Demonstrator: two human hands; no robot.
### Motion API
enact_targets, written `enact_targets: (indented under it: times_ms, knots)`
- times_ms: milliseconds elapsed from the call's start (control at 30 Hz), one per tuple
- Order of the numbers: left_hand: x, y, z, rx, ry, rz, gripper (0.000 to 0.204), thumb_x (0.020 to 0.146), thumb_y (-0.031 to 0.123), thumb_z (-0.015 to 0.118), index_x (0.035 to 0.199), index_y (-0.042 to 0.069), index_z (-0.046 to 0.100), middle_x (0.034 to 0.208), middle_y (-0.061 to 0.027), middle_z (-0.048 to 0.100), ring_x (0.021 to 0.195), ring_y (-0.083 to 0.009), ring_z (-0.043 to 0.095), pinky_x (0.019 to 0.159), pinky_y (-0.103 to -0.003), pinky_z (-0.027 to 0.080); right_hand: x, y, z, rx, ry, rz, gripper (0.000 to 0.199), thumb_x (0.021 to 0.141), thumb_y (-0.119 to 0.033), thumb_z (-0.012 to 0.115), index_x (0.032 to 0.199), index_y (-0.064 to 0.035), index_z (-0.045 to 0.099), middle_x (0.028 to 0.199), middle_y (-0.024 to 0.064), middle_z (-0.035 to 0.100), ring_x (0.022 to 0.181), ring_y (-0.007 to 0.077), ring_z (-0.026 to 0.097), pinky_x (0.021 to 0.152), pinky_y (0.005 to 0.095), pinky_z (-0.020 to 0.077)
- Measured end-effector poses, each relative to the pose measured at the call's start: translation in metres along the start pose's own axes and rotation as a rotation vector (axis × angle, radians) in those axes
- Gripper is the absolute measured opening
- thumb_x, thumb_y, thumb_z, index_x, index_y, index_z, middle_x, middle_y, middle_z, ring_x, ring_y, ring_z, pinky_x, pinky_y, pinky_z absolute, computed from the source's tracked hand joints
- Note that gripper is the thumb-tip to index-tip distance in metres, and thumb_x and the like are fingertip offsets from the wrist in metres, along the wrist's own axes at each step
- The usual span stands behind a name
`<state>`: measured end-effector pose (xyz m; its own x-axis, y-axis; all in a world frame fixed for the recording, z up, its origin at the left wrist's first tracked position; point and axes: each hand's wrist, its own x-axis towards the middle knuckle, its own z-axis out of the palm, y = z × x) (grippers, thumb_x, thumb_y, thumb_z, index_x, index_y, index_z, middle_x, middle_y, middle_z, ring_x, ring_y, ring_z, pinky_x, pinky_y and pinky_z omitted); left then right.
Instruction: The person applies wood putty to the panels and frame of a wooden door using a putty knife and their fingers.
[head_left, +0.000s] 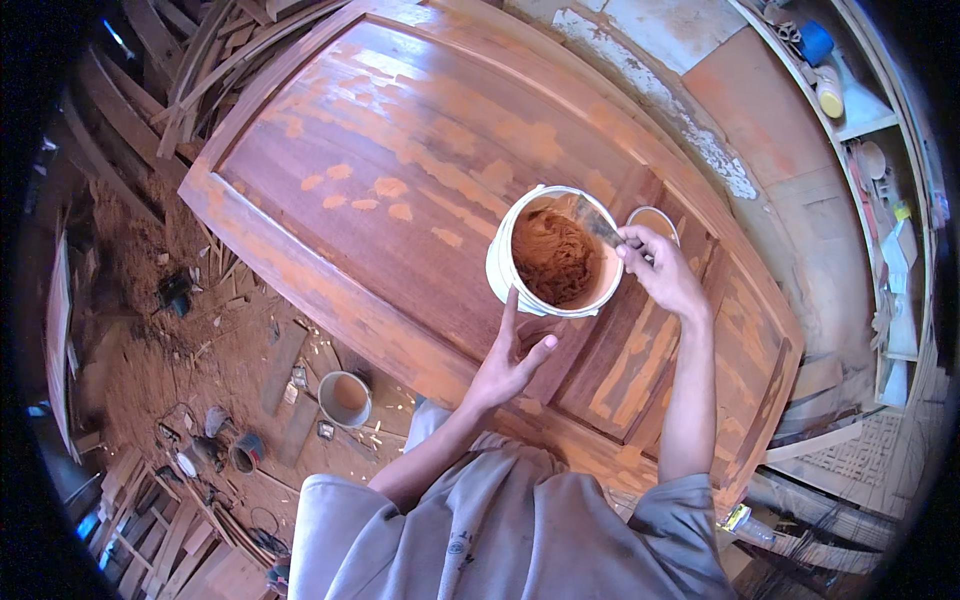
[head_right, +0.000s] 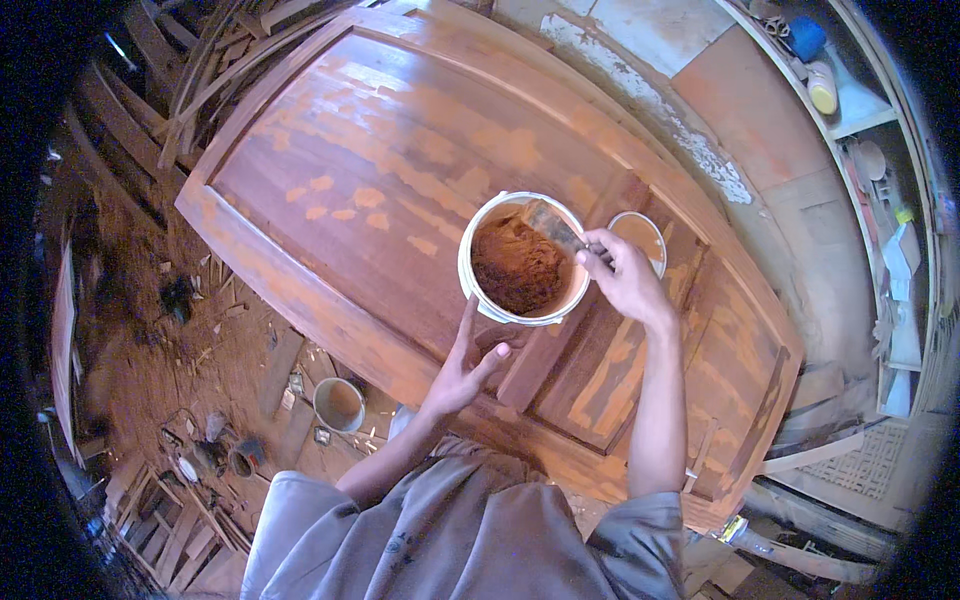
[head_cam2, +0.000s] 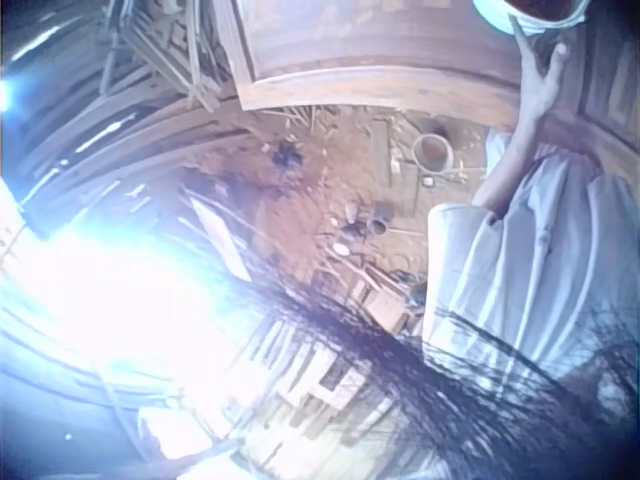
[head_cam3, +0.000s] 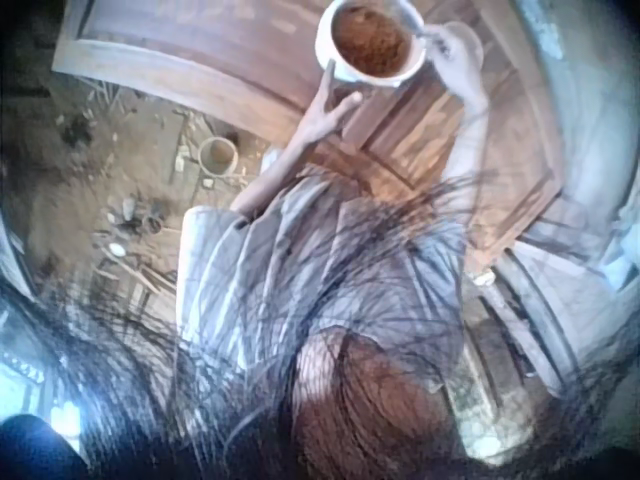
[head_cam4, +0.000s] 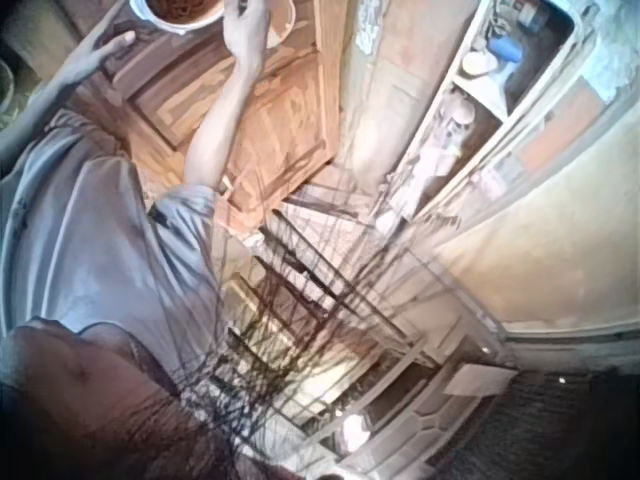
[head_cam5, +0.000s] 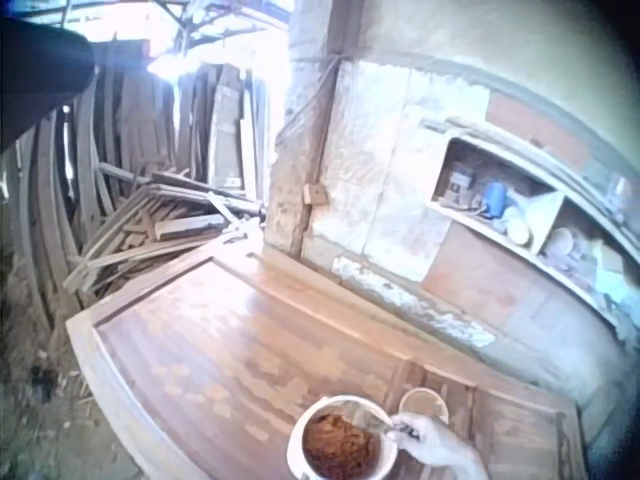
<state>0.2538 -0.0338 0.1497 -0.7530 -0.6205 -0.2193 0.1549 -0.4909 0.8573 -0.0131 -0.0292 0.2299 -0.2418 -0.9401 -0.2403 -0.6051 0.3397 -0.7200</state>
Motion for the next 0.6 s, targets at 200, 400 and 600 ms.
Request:
enact_targets:
  times_ms: [200,400,600]
  knots:
    - [-0.005,-0.001,0.004,-0.006,0.027,-0.011,0.088,0.098,0.018,0.057,0.153,0.009,-0.012,0.133,-0.0267,0.048,0.121,-0.0279,0.055,0.101,-0.039,0.043,-0.029,-0.015,0.024,-0.095,0.343,-0.160,0.016,0.092,-0.007,0.060,0.096,-0.0018,0.046,0.081,0.0115,0.051,0.073,0.0215,0.056,0.064,0.0379,0.0442]
    - [-0.018,-0.008,0.006,0.064,0.050,-0.019,0.081,0.099,0.019,0.055,0.155,0.011,-0.003,0.133,-0.0247,0.049,0.116,-0.0271,0.058,0.099,-0.039,0.045,-0.047,-0.022,0.055,0.100,0.328,-0.032,0.025,0.101,-0.026,0.052,0.107,-0.0054,0.040,0.089,0.0154,0.051,0.081,0.0268,0.055,0.073,0.0426,0.0454]
    - [-0.026,-0.049,0.017,0.176,0.038,-0.108,0.081,0.099,0.023,0.058,0.154,0.011,0.000,0.135,-0.0220,0.051,0.111,-0.0262,0.060,0.093,-0.039,0.049,-0.073,-0.006,0.071,0.220,0.502,-0.076,0.041,0.101,-0.017,0.050,0.138,-0.0045,0.039,0.104,0.0126,0.062,0.093,0.0231,0.061,0.085,0.0391,0.0497]
